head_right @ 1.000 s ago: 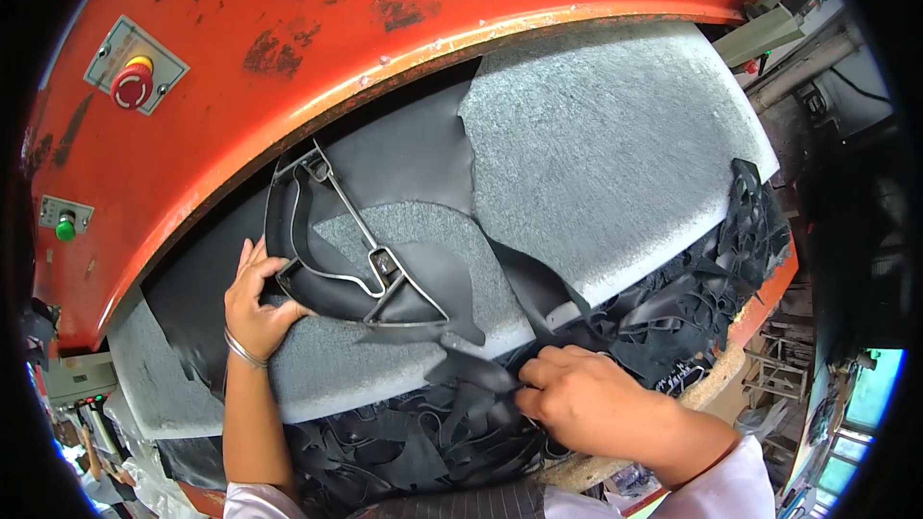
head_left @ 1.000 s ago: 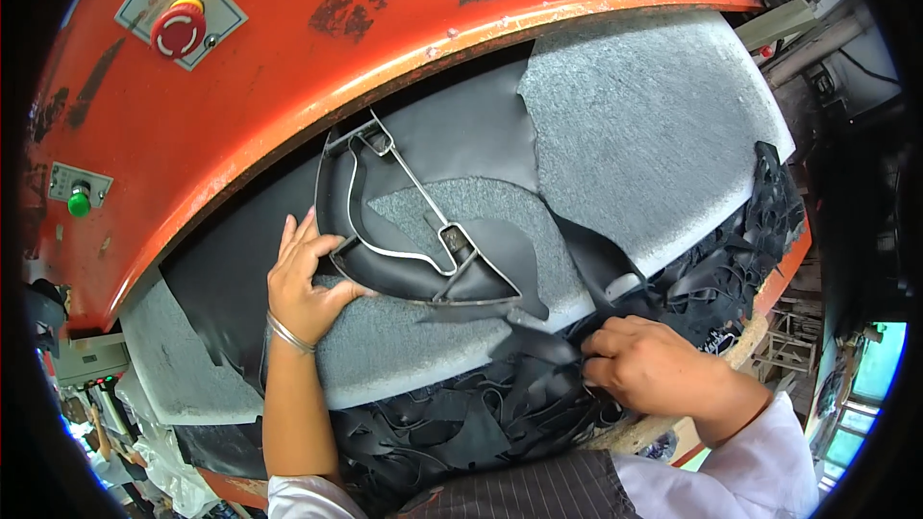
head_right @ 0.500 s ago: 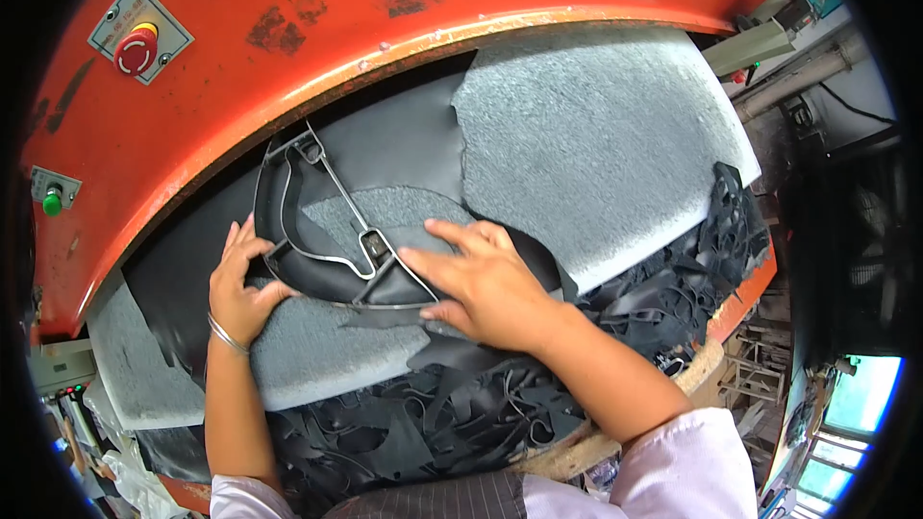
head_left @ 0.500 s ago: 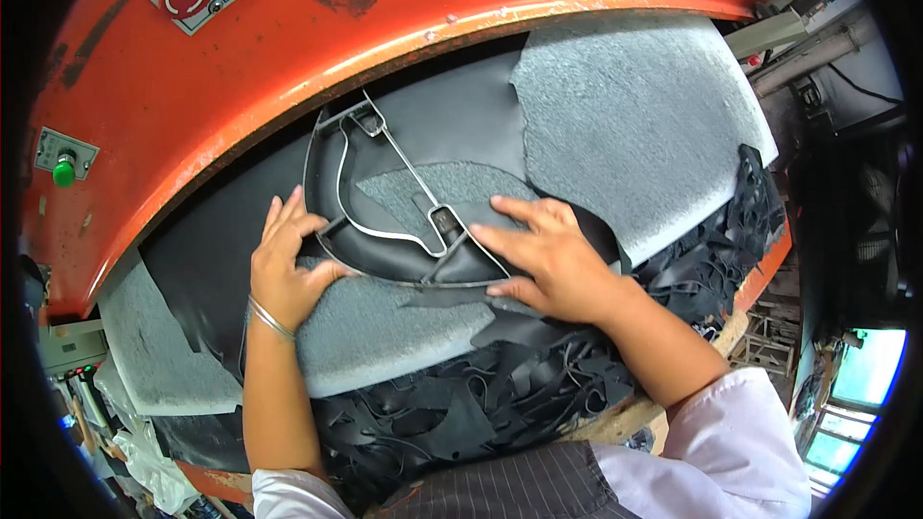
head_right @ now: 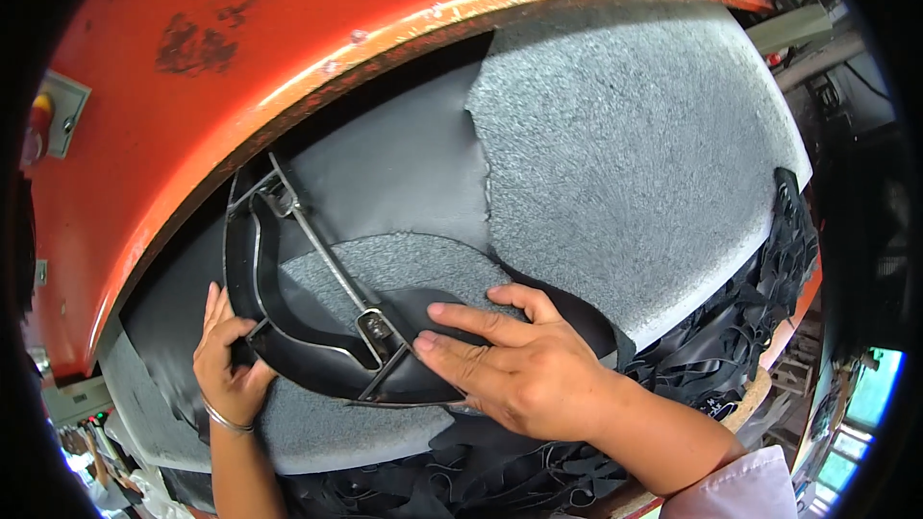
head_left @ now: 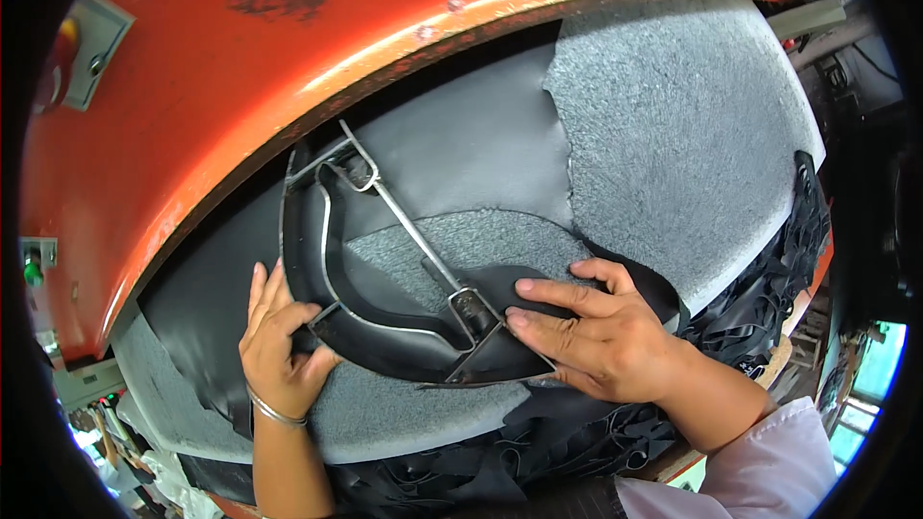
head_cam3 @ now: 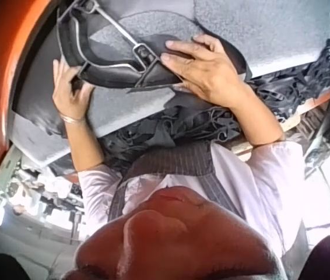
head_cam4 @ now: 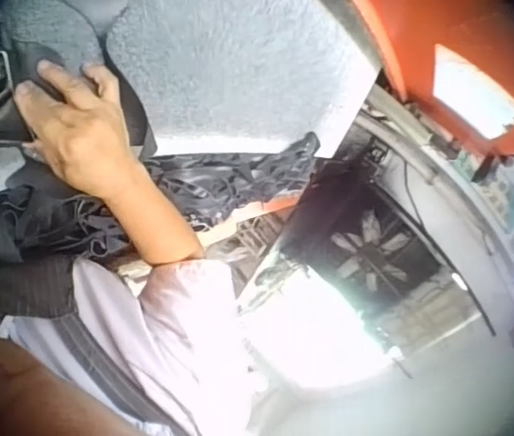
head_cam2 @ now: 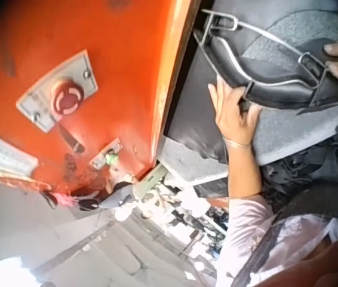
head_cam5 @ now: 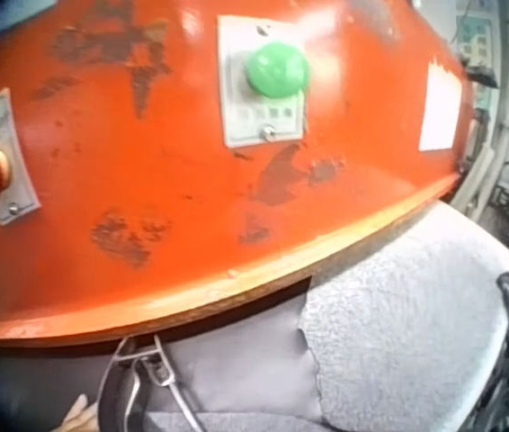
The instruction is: Cutting shoe components from a leather sheet using a metal die and a hydraulic press
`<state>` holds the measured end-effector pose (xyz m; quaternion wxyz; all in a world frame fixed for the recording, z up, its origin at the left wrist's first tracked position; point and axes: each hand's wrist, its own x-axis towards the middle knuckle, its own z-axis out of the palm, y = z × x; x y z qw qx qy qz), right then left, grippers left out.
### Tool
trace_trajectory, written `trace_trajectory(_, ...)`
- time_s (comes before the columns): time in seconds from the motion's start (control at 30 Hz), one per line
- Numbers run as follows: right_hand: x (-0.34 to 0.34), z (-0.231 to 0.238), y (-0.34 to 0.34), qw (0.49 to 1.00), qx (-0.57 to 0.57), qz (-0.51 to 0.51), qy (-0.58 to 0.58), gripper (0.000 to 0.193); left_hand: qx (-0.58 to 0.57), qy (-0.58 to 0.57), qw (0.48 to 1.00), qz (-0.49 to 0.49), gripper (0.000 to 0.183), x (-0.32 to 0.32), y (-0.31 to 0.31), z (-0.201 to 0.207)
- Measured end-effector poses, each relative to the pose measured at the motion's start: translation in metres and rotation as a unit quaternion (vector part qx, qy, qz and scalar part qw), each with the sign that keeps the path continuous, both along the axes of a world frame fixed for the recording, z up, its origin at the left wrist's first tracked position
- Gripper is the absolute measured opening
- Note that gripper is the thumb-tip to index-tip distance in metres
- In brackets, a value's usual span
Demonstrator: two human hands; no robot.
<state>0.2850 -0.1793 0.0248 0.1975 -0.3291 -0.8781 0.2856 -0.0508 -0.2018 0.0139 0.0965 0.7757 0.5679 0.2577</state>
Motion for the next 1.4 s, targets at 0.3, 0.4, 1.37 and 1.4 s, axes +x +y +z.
trace_trajectory(0.3, 0.006, 0.002, -0.002, 0.999, 0.024, 0.010, 0.022, 0.055, 0.020, -0.018, 0.999, 0.032, 0.043, 0.004, -0.007, 0.002)
trace_trajectory(0.4, 0.006, 0.002, -0.013, 0.999, 0.033, 0.008, 0.013, 0.053, 0.027, -0.031, 0.999, 0.021, 0.050, 0.006, -0.010, 0.002)
trace_trajectory(1.37, -0.009, 0.028, -0.129, 0.991, 0.019, -0.126, -0.038, 0.081, -0.032, 0.019, 0.998, 0.047, 0.079, 0.003, -0.164, 0.033)
trace_trajectory(1.4, -0.006, 0.031, -0.142, 0.989, 0.008, -0.150, 0.005, 0.084, -0.014, -0.009, 0.998, 0.053, 0.082, -0.002, -0.187, 0.041)
